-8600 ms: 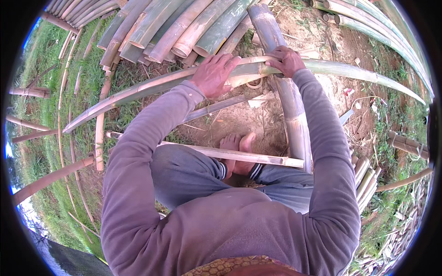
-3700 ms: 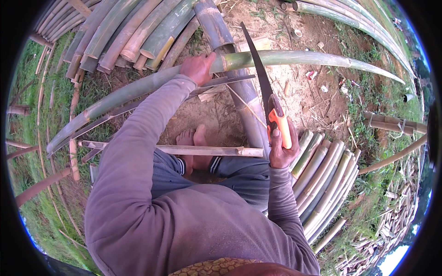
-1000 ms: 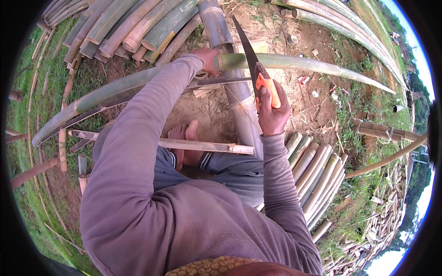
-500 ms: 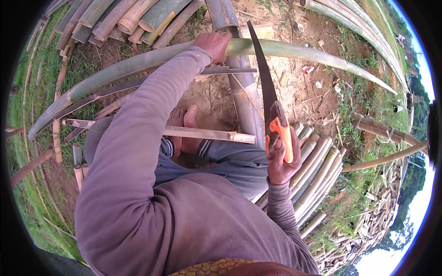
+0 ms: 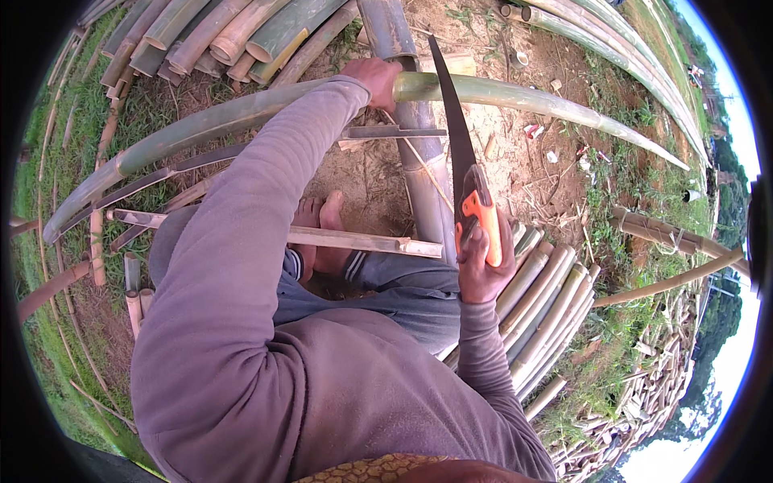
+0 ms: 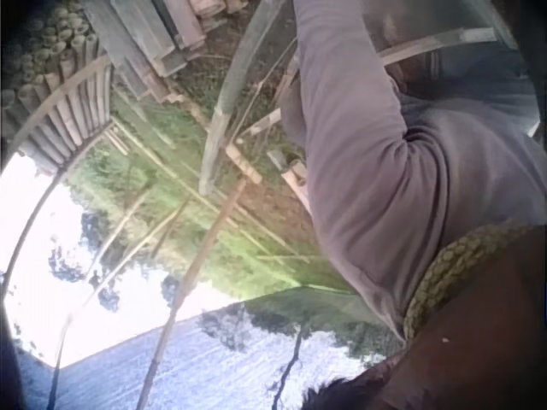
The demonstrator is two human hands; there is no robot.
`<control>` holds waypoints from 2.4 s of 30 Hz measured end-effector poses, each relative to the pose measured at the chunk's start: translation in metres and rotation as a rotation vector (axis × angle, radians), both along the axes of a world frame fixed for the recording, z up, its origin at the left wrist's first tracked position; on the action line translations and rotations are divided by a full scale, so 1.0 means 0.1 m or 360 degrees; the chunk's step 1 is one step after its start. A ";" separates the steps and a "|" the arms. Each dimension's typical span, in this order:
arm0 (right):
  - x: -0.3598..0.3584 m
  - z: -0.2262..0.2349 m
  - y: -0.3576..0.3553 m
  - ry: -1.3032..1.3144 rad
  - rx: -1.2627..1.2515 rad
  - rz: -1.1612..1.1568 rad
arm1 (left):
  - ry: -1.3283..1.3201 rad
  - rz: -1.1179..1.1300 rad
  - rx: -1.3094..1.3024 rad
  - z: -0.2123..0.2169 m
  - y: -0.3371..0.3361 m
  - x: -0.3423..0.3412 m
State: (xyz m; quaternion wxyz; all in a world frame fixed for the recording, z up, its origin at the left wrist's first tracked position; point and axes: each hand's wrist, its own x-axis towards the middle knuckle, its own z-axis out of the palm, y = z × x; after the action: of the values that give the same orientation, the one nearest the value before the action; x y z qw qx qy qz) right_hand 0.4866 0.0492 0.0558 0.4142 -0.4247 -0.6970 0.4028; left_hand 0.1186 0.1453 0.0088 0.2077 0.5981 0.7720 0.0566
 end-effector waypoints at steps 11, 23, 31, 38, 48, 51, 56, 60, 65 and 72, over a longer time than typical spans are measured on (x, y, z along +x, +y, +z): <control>-1.22 -0.23 1.16 0.0048 0.0028 0.0037 | -0.0033 0.0038 -0.0058 0.06 0.01 -0.01; -0.23 -0.04 0.11 0.0294 -0.0183 -0.0012 | -0.0048 0.0003 -0.0063 -0.04 0.06 -0.05; -0.54 -0.25 0.69 0.0054 0.0012 0.0042 | -0.0084 0.0037 -0.0085 0.12 0.04 -0.07; 0.13 0.06 -0.29 0.0327 -0.0288 0.0011 | -0.0105 0.0030 -0.0079 -0.12 0.13 -0.12; -0.41 -0.30 0.66 0.0058 -0.0137 0.0017 | -0.0101 -0.0014 0.0044 -0.12 0.11 -0.16; 0.38 -0.03 -0.26 0.0027 0.0029 0.0045 | -0.0129 0.0010 0.0017 -0.22 0.15 -0.17; -0.35 0.00 0.25 0.0244 -0.0123 0.0079 | -0.0080 -0.0013 -0.0022 -0.15 0.12 -0.14; -1.22 -0.25 1.31 0.0104 -0.0172 0.0097 | -0.0115 0.0021 -0.0071 0.00 0.09 -0.11; -0.13 -0.29 0.37 -0.0045 0.0000 0.0009 | -0.0080 -0.0010 0.0027 -0.13 0.16 -0.20; -0.21 -0.10 0.12 0.0399 -0.0236 0.0041 | -0.0102 0.0005 -0.0029 -0.26 0.20 -0.19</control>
State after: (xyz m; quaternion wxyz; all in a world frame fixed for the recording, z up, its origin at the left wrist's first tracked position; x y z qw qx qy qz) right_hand 0.4657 0.0617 0.0456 0.4603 -0.3914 -0.6134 0.5086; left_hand 0.0997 0.1649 -0.0170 0.2377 0.5928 0.7664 0.0692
